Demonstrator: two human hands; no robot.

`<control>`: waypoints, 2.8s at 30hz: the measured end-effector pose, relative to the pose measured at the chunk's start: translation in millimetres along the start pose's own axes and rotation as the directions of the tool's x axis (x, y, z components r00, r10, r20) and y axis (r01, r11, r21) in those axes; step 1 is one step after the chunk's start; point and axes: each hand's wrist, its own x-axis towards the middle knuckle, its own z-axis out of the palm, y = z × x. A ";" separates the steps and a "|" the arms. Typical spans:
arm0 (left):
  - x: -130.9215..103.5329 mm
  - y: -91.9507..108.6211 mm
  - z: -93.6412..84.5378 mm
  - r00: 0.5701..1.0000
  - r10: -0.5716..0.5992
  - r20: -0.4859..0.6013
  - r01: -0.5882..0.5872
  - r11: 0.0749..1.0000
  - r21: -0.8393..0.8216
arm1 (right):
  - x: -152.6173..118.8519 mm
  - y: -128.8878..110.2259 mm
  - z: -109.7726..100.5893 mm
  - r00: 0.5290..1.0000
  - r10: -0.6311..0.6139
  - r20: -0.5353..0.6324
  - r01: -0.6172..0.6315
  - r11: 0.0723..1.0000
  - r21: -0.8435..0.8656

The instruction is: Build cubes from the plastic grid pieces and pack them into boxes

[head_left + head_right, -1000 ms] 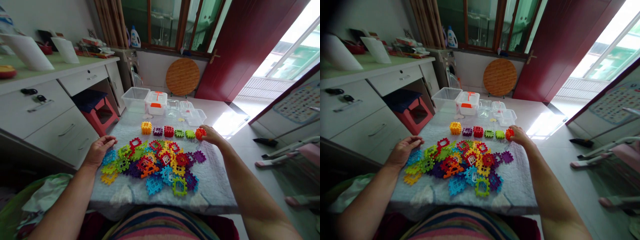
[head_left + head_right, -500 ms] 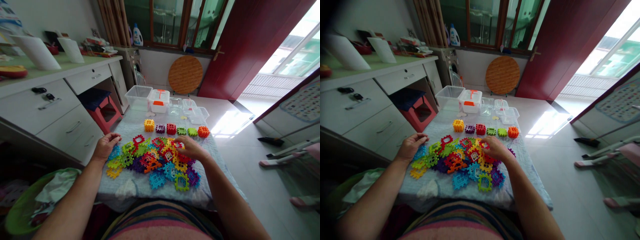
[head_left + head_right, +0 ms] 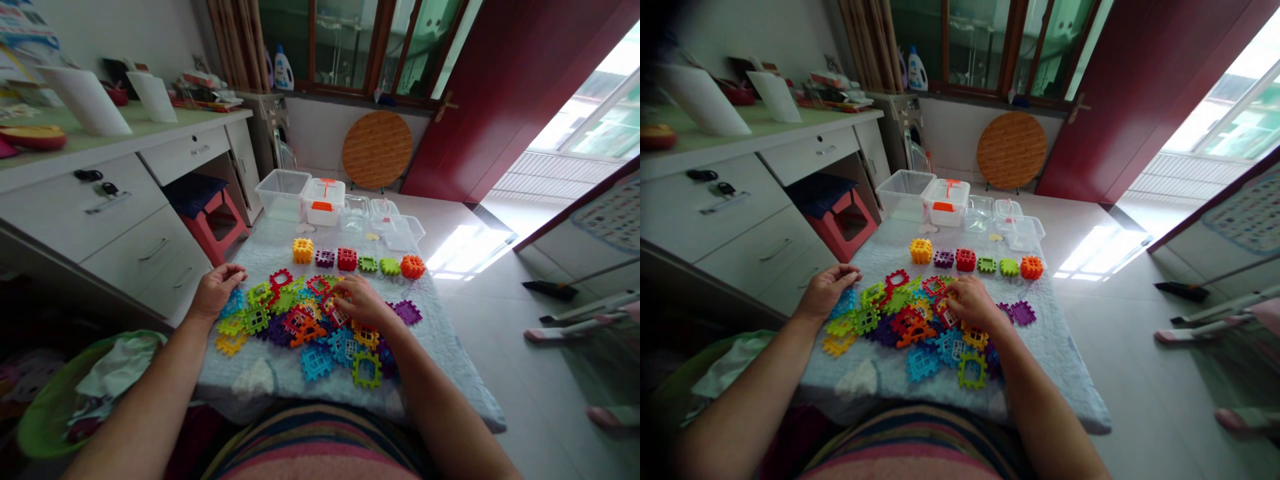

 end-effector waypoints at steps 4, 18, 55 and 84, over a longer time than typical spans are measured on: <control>-0.2 0.3 0.1 1.000 0.009 0.000 -0.009 1.000 0.029 | -1.4 0.7 -1.4 0.999 0.033 -0.007 -0.033 0.998 0.044; -2.4 5.7 2.4 1.000 0.009 -0.004 -0.009 1.000 0.011 | -3.9 16.2 -3.0 0.919 0.380 -0.104 -0.140 0.563 0.814; -57.2 70.3 28.7 0.825 0.448 0.344 -0.565 0.672 0.479 | -20.7 0.7 -5.4 1.000 0.001 -0.021 -0.003 0.997 -0.078; -124.9 45.5 59.4 0.491 0.404 0.772 -0.869 0.289 0.402 | -11.9 13.1 1.4 0.916 0.208 -0.342 -0.211 0.977 0.030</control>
